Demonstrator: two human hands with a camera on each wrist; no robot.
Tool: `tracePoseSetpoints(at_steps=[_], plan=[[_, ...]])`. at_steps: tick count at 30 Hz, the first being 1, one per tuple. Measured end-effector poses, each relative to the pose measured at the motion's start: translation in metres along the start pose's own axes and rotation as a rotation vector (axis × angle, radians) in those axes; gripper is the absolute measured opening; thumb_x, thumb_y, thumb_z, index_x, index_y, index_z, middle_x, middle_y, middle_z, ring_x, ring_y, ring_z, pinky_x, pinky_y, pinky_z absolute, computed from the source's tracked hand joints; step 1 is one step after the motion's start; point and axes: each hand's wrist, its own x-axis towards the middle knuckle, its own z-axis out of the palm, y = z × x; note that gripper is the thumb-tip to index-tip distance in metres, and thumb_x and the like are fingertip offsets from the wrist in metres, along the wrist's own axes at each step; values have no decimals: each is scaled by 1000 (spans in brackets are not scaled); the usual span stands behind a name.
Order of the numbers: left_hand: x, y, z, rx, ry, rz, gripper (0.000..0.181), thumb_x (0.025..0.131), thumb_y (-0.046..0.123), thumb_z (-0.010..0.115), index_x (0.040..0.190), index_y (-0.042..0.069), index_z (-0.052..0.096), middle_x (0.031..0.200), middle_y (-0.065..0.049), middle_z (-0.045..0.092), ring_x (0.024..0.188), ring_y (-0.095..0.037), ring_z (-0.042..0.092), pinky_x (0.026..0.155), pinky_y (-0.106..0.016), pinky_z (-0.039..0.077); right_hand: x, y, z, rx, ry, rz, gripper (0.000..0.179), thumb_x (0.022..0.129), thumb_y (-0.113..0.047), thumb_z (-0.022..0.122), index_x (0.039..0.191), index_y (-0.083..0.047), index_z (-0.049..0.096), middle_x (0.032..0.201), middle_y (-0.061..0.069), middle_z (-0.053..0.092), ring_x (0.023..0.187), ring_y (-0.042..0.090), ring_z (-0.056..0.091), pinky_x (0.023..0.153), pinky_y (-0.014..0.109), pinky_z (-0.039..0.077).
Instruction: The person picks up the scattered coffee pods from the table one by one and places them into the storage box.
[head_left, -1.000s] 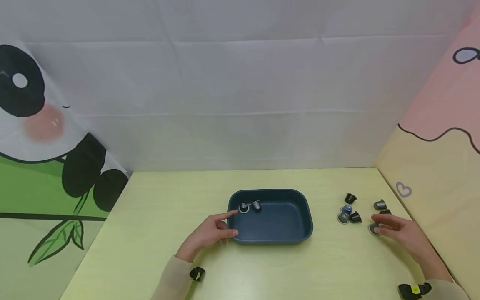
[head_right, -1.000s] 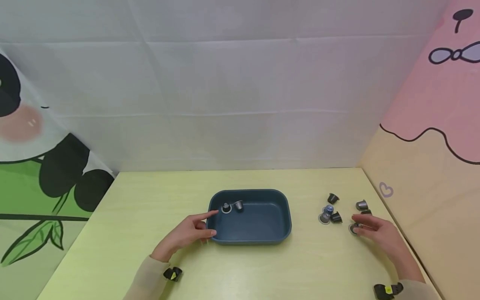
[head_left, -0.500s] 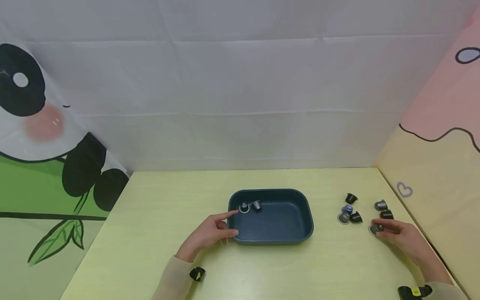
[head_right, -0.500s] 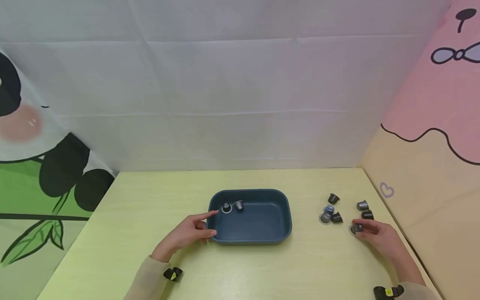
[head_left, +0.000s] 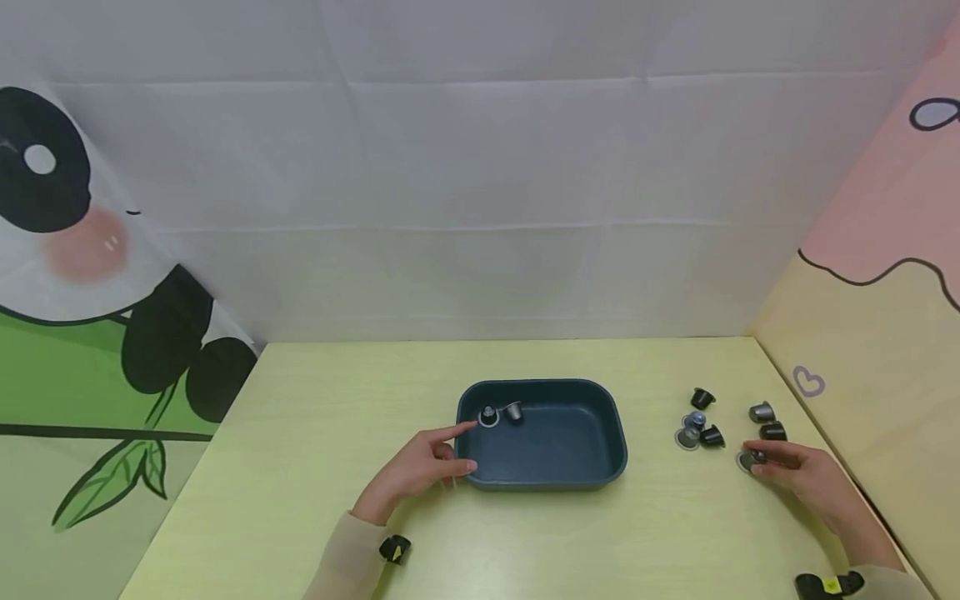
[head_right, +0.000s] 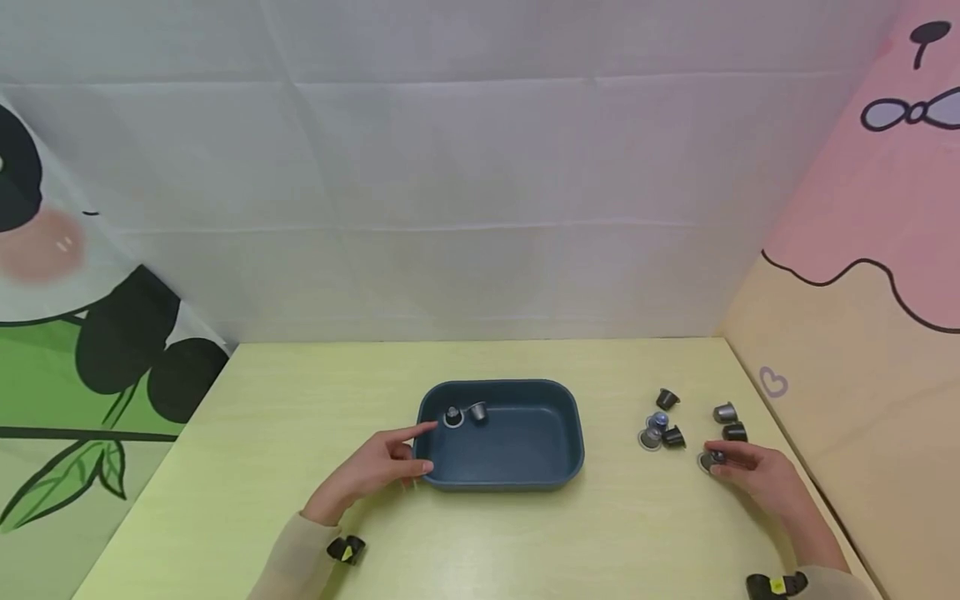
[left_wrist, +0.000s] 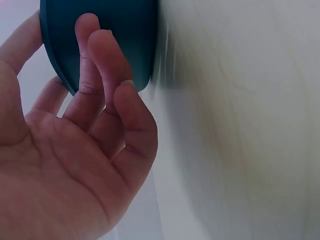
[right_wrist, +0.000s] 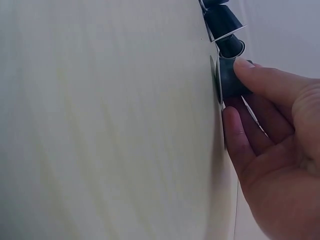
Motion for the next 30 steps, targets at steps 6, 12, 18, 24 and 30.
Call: tracePoseSetpoints(at_steps=[6,12,18,24,30], plan=[[0,0,0,-8,6,1,66,91,20,76,150,11,47,73,-23,64,67,-38,64,60,-37,52,2,3,0,-16,2,12,49,87,-24,79,125,6,65,112,-3,71,93,-17,53,75,12,48],[-1,0,1,-21,-2,14,66,91,18,75,150,8,46,73,-24,63,66,-39,63,60,-40,53,2,1,0,17,1,33,52,87,-25,79,126,6,65,111,-11,69,94,-17,53,76,14,50],[-1,1,1,-22,-1,11,66,91,18,75,150,8,46,74,-26,62,65,-40,63,61,-41,54,1,-6,-3,8,1,-15,48,90,-25,77,126,4,65,111,-17,68,97,-18,51,76,12,46],[-1,3,1,-28,-1,6,66,91,18,75,150,9,46,75,-27,62,67,-44,62,62,-44,54,1,-21,-6,-73,9,-51,47,93,-31,73,129,-2,65,117,-11,68,98,-19,47,76,13,44],[-2,4,1,-23,-3,7,66,92,17,75,150,8,46,75,-27,62,67,-42,63,62,-43,54,0,-35,-5,-34,4,-68,46,93,-29,73,130,-2,65,117,-15,68,100,-18,49,77,13,44]])
